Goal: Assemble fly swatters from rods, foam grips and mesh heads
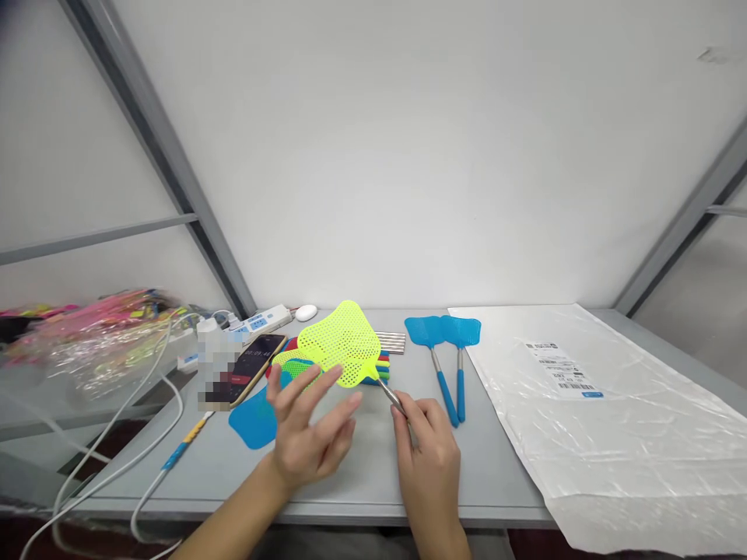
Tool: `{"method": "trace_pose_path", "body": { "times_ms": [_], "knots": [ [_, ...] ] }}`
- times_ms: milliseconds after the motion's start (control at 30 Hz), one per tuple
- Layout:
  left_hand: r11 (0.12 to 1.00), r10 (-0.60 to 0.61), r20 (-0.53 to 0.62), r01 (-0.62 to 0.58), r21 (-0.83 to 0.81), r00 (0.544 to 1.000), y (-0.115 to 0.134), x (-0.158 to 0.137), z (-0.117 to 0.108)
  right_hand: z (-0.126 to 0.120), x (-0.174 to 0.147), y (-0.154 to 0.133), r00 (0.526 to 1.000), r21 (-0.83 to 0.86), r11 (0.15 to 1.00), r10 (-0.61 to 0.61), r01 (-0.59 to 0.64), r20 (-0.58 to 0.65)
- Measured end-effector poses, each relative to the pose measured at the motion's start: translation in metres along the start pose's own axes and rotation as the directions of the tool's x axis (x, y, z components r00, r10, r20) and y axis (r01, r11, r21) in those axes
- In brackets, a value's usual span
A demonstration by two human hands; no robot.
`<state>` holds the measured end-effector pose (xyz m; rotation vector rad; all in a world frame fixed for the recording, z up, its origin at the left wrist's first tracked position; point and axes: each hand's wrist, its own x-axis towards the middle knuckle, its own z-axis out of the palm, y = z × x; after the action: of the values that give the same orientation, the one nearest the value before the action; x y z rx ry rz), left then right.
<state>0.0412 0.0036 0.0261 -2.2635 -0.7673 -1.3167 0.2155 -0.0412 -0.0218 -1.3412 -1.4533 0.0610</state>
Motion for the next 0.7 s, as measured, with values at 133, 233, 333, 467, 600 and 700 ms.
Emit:
{"method": "trace_pose_path", "body": {
  "times_ms": [133, 233, 333, 467, 600, 700],
  "knots": [
    [0.676, -0.659, -0.1, 0.528, -0.514, 0.746, 0.032, -0.008, 0.023, 0.001, -0.001, 0.0, 0.997, -0.003, 1.0, 0.01, -0.01, -0.072],
    [0.227, -0.822, 0.25, 0.697, -0.68, 0.511, 0.047, 0.005, 0.035, 0.002, -0.003, 0.0, 0.996, -0.059, 0.998, -0.017, 0.012, -0.084],
    [-0.084, -0.818, 0.433, 0.666, -0.741, 0.378, 0.046, 0.024, 0.041, 0.004, -0.005, -0.001, 0.996, -0.105, 0.993, -0.06, 0.053, -0.063],
    [-0.155, -0.81, 0.448, 0.599, -0.786, 0.378, 0.035, 0.037, 0.043, 0.005, -0.006, -0.003, 0.998, -0.132, 0.989, -0.07, 0.07, 0.005],
    [-0.19, -0.873, 0.393, 0.54, -0.82, 0.289, 0.023, 0.03, 0.036, 0.004, -0.008, -0.004, 0.993, -0.154, 0.985, -0.058, 0.074, 0.105],
    [-0.26, -0.903, 0.386, 0.474, -0.841, 0.188, 0.014, 0.019, 0.028, 0.003, -0.008, -0.005, 0.974, -0.136, 0.987, -0.059, 0.09, 0.22]
  ]
}}
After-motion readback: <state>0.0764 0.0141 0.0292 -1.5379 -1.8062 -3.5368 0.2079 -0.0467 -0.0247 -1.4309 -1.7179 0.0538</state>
